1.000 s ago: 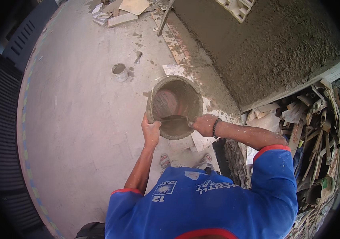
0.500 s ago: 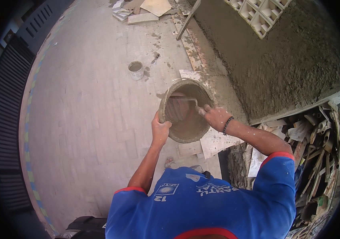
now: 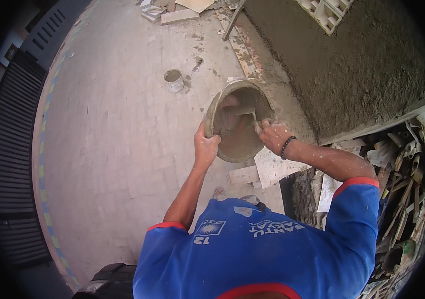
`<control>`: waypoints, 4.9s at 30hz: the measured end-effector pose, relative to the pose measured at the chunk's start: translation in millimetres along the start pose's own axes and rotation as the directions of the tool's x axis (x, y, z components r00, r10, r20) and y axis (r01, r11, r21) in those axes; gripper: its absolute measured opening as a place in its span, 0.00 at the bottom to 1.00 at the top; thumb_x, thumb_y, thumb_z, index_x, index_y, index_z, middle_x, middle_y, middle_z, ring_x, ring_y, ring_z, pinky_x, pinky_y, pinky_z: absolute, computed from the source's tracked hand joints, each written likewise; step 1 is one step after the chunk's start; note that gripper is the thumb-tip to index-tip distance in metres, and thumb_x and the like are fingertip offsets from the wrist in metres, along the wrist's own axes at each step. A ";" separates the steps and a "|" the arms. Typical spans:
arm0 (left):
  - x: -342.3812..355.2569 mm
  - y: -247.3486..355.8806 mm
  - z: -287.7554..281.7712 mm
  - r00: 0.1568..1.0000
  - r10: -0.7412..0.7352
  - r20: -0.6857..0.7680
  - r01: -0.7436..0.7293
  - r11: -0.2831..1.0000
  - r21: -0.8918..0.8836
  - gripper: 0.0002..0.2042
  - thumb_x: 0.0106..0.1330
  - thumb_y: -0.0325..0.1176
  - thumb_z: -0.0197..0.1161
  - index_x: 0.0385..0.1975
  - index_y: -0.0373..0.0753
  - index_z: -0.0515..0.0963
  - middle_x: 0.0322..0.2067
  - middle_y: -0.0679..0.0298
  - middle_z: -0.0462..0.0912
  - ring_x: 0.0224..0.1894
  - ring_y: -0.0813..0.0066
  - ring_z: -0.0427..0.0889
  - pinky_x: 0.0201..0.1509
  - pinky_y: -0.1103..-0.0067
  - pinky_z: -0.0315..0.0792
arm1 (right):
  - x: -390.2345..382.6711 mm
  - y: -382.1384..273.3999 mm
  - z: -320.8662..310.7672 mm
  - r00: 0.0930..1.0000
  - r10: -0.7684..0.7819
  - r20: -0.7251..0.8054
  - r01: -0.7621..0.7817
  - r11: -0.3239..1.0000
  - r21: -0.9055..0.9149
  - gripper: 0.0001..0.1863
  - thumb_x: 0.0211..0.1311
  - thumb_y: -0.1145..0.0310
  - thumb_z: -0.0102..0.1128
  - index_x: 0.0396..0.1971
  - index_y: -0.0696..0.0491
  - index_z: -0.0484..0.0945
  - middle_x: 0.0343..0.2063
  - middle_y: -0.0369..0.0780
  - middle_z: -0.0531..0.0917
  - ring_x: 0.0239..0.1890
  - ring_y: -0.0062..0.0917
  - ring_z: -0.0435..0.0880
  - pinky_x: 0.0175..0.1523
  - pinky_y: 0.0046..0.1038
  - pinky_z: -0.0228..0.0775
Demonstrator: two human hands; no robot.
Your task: The person mixes cement in a bucket using a trowel and then applies the mixture to a vertical wall. They scoop the cement from the bucket and spread it onto the wall surface, smoothing it out with the tool.
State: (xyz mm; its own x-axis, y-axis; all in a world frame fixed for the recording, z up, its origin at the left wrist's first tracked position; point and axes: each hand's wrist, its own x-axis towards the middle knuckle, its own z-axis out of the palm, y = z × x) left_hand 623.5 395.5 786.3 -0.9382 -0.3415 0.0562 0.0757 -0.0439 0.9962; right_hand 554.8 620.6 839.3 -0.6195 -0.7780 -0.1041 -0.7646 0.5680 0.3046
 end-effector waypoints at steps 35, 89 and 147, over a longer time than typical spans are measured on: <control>-29.4 60.6 11.4 0.861 0.508 0.001 -0.498 0.844 0.198 0.35 0.47 0.11 0.50 0.63 0.28 0.63 0.70 0.45 0.53 0.69 0.58 0.62 0.66 0.73 0.63 | 6.4 41.1 -74.9 0.993 0.103 0.055 -0.116 0.922 0.369 0.12 0.53 0.72 0.55 0.37 0.60 0.78 0.26 0.54 0.82 0.33 0.50 0.82 0.41 0.47 0.76; -67.2 -83.4 15.1 0.672 -0.345 -0.656 0.144 0.929 -0.341 0.25 0.51 0.18 0.53 0.54 0.35 0.68 0.45 0.62 0.76 0.45 0.69 0.76 0.50 0.73 0.73 | -300.2 484.6 -35.6 0.549 0.754 -0.360 -0.590 0.655 0.471 0.23 0.60 0.61 0.56 0.50 0.63 0.75 0.35 0.51 0.84 0.35 0.40 0.84 0.42 0.35 0.73; 876.5 -471.1 233.0 0.793 -0.568 0.220 0.513 0.817 0.263 0.24 0.51 0.18 0.56 0.52 0.34 0.68 0.41 0.61 0.76 0.41 0.70 0.75 0.49 0.75 0.70 | 473.1 234.4 621.2 0.028 0.413 0.910 -0.633 -0.697 0.336 0.21 0.54 0.63 0.61 0.46 0.55 0.73 0.38 0.55 0.82 0.45 0.50 0.81 0.50 0.44 0.73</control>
State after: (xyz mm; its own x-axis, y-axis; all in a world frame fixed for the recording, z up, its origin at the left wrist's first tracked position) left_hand -313.2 335.6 381.8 -0.8612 -0.0397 -0.5068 -0.5081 0.0362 0.8605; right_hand -28.0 552.2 273.4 -0.4953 0.4569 -0.7389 0.8655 0.1866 -0.4648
